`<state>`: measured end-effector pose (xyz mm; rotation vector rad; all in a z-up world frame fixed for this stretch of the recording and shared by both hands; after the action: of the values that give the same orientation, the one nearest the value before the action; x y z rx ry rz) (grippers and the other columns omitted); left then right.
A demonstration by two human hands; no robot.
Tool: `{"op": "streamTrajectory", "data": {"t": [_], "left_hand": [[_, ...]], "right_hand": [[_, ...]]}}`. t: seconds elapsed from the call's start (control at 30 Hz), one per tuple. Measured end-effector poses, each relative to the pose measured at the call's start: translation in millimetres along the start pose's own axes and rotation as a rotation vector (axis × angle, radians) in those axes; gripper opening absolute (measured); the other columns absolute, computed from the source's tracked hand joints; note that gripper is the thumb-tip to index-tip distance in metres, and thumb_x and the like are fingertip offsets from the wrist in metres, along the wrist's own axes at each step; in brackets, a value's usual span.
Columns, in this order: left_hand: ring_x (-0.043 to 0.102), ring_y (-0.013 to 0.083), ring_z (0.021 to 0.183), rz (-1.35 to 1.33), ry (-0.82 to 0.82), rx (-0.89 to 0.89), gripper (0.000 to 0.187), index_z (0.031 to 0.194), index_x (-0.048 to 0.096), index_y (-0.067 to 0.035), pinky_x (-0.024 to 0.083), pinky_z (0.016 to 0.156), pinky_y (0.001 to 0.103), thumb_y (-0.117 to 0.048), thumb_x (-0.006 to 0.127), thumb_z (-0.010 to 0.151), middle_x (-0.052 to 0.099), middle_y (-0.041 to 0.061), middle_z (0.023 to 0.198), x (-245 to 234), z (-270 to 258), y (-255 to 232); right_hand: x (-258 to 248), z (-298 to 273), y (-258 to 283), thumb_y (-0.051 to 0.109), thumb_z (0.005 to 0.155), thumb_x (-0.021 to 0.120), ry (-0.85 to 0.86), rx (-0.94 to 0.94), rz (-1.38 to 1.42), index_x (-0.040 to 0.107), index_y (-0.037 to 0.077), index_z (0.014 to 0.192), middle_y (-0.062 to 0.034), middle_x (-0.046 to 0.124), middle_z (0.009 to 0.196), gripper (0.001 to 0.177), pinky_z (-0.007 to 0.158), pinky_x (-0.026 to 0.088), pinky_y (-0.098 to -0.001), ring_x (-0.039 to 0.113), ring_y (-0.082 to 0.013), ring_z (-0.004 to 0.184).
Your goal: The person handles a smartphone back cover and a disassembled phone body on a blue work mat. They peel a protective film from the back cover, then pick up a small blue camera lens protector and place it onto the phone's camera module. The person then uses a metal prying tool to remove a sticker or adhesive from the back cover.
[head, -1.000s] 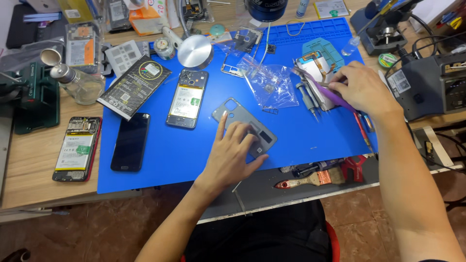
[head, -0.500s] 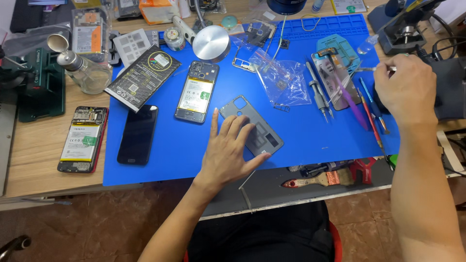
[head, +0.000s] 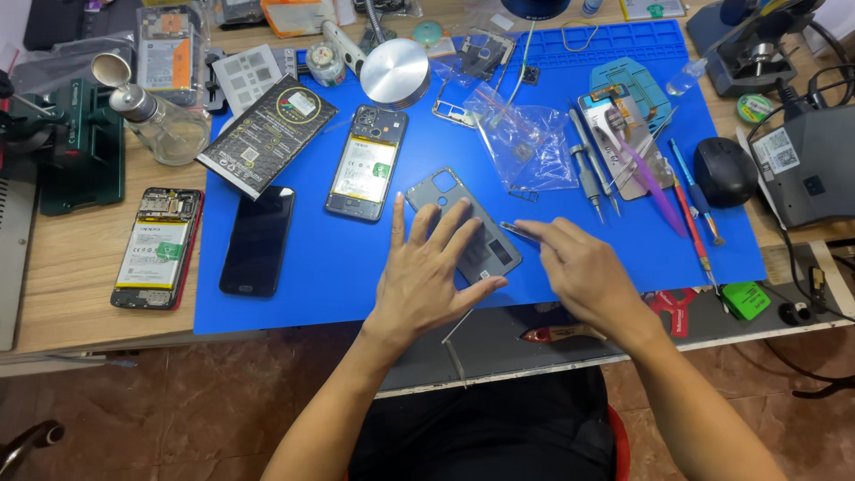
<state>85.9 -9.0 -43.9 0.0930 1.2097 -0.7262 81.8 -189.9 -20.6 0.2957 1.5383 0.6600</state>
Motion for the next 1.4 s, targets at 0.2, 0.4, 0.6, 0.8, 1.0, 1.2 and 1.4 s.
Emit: {"op": "streamTrajectory", "data": {"t": [0.2,0.4,0.6,0.8,1.0,1.2,1.4], "left_hand": [[0.045,0.0339,0.137,0.017,0.025,-0.012,0.080,0.139,0.063,-0.015,-0.004,0.126,0.072,-0.077,0.050,0.092,0.059,0.012,0.145,0,2,-2],[0.047,0.0333,0.130,0.021,-0.006,0.010,0.081,0.139,0.064,-0.014,0.000,0.126,0.072,-0.077,0.052,0.091,0.060,0.012,0.142,0,1,-1],[0.046,0.0330,0.128,0.034,-0.005,0.016,0.082,0.140,0.064,-0.013,0.003,0.127,0.070,-0.077,0.053,0.090,0.060,0.010,0.144,-1,1,-2],[0.046,0.0341,0.130,0.024,-0.005,0.012,0.083,0.138,0.064,-0.011,0.005,0.127,0.071,-0.078,0.053,0.090,0.060,0.011,0.144,-2,1,-2],[0.044,0.0341,0.131,0.004,0.037,-0.006,0.084,0.139,0.064,-0.011,0.003,0.127,0.071,-0.078,0.052,0.090,0.059,0.011,0.146,-4,1,-2],[0.042,0.0345,0.133,-0.009,0.065,-0.024,0.084,0.140,0.064,-0.011,0.002,0.126,0.071,-0.078,0.053,0.090,0.059,0.011,0.146,-5,2,-2],[0.042,0.0341,0.132,-0.008,0.051,-0.018,0.084,0.139,0.064,-0.011,0.001,0.126,0.071,-0.078,0.052,0.090,0.059,0.012,0.145,-5,1,-2]], "right_hand": [[20,5,-10,0.038,0.114,0.043,-0.033,0.041,-0.115,0.069,0.016,0.133,-0.0092,0.078,0.110,0.039,0.093,0.059,-0.0440,0.075,-0.0322,0.109],[17,5,-6,0.034,0.110,0.050,-0.073,0.158,-0.038,0.069,0.021,0.123,-0.0074,0.077,0.089,0.026,0.084,0.060,-0.0454,0.077,-0.0304,0.093],[30,20,-6,0.039,0.109,0.058,-0.172,0.176,-0.104,0.069,0.025,0.115,-0.0093,0.078,0.083,0.018,0.082,0.060,-0.0465,0.078,-0.0318,0.090],[29,14,-3,0.038,0.109,0.058,-0.196,0.204,-0.079,0.070,0.025,0.111,-0.0125,0.081,0.090,0.018,0.080,0.061,-0.0464,0.079,-0.0313,0.090],[28,13,-6,0.038,0.107,0.062,-0.195,0.194,-0.040,0.072,0.024,0.111,-0.0134,0.081,0.088,0.018,0.081,0.061,-0.0493,0.079,-0.0347,0.090],[29,13,-13,0.040,0.107,0.062,-0.203,0.207,-0.026,0.073,0.024,0.110,-0.0139,0.081,0.089,0.019,0.081,0.061,-0.0497,0.079,-0.0355,0.090],[28,17,-6,0.040,0.107,0.062,-0.204,0.197,-0.058,0.074,0.026,0.109,-0.0082,0.080,0.080,0.018,0.079,0.061,-0.0457,0.079,-0.0319,0.086]]}}
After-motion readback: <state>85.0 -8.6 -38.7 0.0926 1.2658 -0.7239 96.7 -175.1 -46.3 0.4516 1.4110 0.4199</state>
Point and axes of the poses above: each hand's wrist, its own z-axis towards the middle knuckle, its own x-axis out of the palm, y = z × x, the point moved 7 cm from there along z, towards the middle knuckle
